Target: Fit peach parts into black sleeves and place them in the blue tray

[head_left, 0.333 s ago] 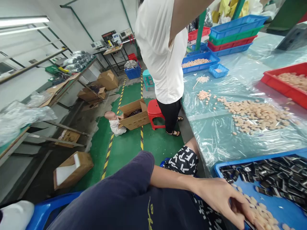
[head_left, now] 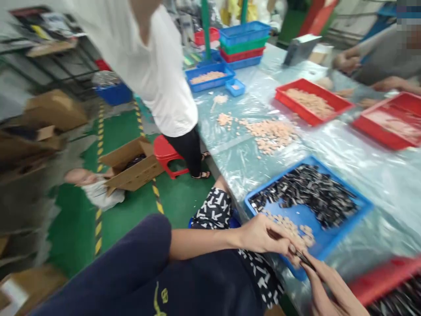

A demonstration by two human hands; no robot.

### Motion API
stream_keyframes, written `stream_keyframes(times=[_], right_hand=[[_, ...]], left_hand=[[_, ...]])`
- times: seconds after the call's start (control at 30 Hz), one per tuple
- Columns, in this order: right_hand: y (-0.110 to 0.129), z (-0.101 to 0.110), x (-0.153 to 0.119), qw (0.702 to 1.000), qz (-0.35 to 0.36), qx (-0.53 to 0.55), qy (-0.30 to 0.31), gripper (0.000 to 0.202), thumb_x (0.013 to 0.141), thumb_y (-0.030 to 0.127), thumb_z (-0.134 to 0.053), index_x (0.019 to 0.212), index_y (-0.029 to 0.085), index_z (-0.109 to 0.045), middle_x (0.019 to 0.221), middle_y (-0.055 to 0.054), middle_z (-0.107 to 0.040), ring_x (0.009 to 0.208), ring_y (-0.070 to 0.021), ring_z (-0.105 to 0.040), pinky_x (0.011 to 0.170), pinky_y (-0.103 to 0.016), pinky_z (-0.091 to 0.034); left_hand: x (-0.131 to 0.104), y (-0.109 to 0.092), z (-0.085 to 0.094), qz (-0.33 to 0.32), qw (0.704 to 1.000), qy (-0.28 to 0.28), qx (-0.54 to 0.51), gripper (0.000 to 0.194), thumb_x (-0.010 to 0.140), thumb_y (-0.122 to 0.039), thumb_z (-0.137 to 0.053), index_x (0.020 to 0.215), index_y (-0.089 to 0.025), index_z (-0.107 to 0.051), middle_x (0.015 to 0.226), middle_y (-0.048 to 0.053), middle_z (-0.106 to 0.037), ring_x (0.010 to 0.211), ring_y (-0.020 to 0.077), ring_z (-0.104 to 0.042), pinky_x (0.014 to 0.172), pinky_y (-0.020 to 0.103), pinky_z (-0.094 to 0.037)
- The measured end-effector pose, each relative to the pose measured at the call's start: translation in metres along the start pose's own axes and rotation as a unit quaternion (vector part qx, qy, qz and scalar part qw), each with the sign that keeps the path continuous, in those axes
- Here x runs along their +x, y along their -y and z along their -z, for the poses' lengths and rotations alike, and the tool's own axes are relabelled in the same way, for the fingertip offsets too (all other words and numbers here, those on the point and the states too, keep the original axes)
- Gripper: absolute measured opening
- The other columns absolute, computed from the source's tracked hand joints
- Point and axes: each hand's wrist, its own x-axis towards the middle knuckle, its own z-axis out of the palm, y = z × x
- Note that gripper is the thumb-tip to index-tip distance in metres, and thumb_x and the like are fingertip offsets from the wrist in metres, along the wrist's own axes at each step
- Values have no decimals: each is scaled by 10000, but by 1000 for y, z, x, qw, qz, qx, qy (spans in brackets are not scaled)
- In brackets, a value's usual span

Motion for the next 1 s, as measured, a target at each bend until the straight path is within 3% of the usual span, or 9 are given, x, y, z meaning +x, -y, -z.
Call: stream_keyframes(times=[0.07,0.17,0.3,0.4,0.53,0.6,0.7,0.83,1.0], right_hand=[[1,13,-5,998,-23,-27,-48,170,892,321,-653,942,186,-743,933,-77,-735,795,-235,-685,827,-363,-540],[-12,40,-22,978,-101,-132,-125,293,900,427,-628,980,168,-740,957,-81,-736,801,-233,-679,792,-336,-526],[-42,83,-61,914,-227,-277,-193,499,863,613,-580,1011,173,-763,879,-95,-738,637,-230,-632,542,-316,-452],[-55,99,-80,891,-252,-328,-186,580,828,641,-590,1097,152,-750,827,-121,-721,603,-252,-590,495,-324,-377],[-46,84,-71,875,-281,-320,-228,568,884,551,-549,1211,108,-687,903,-142,-707,718,-270,-594,621,-356,-414],[-36,66,-57,894,-270,-269,-235,535,896,527,-546,1193,104,-687,906,-134,-703,759,-260,-607,677,-356,-447],[-25,38,-36,942,-193,-182,-205,442,911,478,-569,1130,117,-699,960,-127,-704,821,-237,-632,765,-343,-485],[-9,6,-11,983,-117,-71,-120,281,941,391,-564,1037,172,-712,1016,-101,-708,885,-219,-652,833,-341,-508],[21,-39,7,980,-180,75,-36,332,947,469,-535,1014,197,-713,992,-103,-716,883,-234,-658,800,-352,-528]], left_hand=[[14,-3,-2,17,1000,-6,11,352,851,-279,-569,1046,-44,-745,949,106,-756,799,149,-696,739,217,-556],[35,-9,0,15,985,5,169,294,828,-173,-548,1009,-88,-763,793,63,-754,634,110,-648,616,180,-499],[53,-14,13,-81,902,157,393,306,836,-145,-563,1085,-169,-738,877,34,-755,748,142,-666,678,214,-483],[61,-15,31,-93,840,148,513,292,890,-163,-538,1133,-182,-697,1071,55,-731,972,191,-663,801,263,-499],[66,-16,54,-8,736,70,674,235,900,-117,-503,1054,-108,-681,1051,127,-694,1017,253,-629,796,330,-505],[68,-16,59,6,682,80,727,184,875,-139,-567,1014,-77,-670,1051,168,-665,1040,288,-603,780,351,-496],[74,-14,60,-6,641,106,760,170,855,-174,-626,987,-73,-663,1051,184,-648,1063,303,-572,809,368,-468],[82,-13,65,-46,641,101,760,170,896,-210,-565,908,-85,-678,986,163,-661,1004,277,-582,817,370,-454],[45,-21,55,-178,747,-5,641,215,925,-193,-482,855,-154,-682,865,66,-685,835,184,-622,771,321,-504]])
